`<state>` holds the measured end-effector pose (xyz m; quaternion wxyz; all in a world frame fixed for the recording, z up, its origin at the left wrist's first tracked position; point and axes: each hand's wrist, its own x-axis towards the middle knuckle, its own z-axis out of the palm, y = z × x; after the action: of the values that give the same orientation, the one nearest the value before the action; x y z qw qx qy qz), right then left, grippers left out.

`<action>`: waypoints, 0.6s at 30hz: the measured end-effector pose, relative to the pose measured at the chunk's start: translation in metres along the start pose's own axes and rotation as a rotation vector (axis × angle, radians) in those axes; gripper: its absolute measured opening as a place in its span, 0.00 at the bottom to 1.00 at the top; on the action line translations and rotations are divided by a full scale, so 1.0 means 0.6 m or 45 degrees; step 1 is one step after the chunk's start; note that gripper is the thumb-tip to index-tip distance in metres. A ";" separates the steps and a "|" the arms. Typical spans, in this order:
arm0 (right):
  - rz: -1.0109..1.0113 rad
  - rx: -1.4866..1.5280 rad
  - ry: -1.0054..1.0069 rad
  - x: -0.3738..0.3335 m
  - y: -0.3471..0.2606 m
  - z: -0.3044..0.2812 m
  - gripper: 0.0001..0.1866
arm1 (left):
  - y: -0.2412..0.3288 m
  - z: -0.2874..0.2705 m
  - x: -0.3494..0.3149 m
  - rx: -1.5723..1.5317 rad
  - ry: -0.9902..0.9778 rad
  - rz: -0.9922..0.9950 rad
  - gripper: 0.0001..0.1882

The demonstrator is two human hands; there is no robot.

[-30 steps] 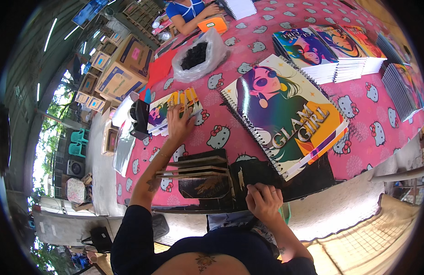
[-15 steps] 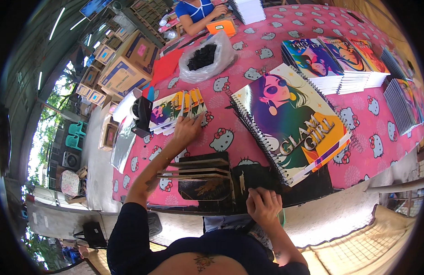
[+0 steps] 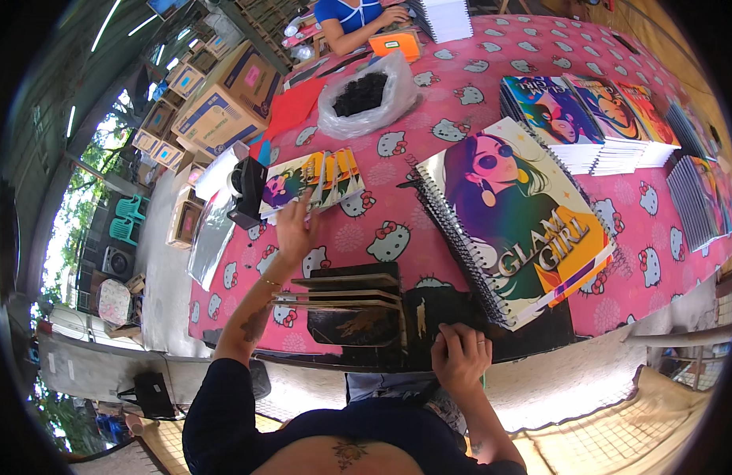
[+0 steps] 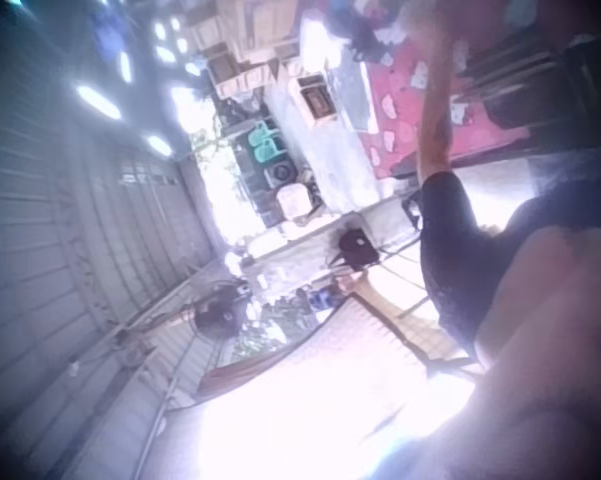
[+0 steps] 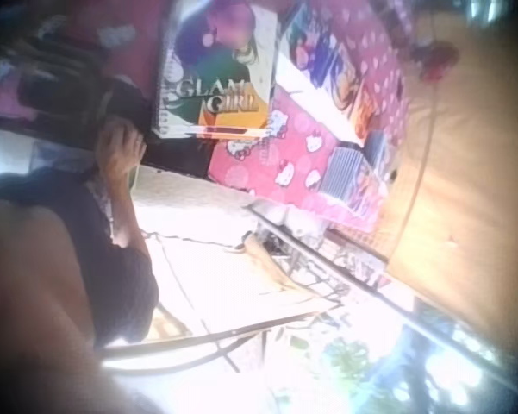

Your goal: The person picks up spiral notebooks one by one, turns each over to see both sides, and places them into organized stacks on a table.

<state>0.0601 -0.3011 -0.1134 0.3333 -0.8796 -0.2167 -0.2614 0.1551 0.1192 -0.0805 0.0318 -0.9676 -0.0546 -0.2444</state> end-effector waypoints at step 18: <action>0.027 -0.466 -0.347 0.015 -0.024 0.000 0.25 | -0.121 -0.135 -0.215 -0.671 -0.033 -0.321 0.30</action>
<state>0.0590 -0.2894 -0.1007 0.1386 -0.9548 -0.1993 -0.1716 -0.0046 0.1727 -0.0682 -0.2520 -0.9311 -0.1094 -0.2400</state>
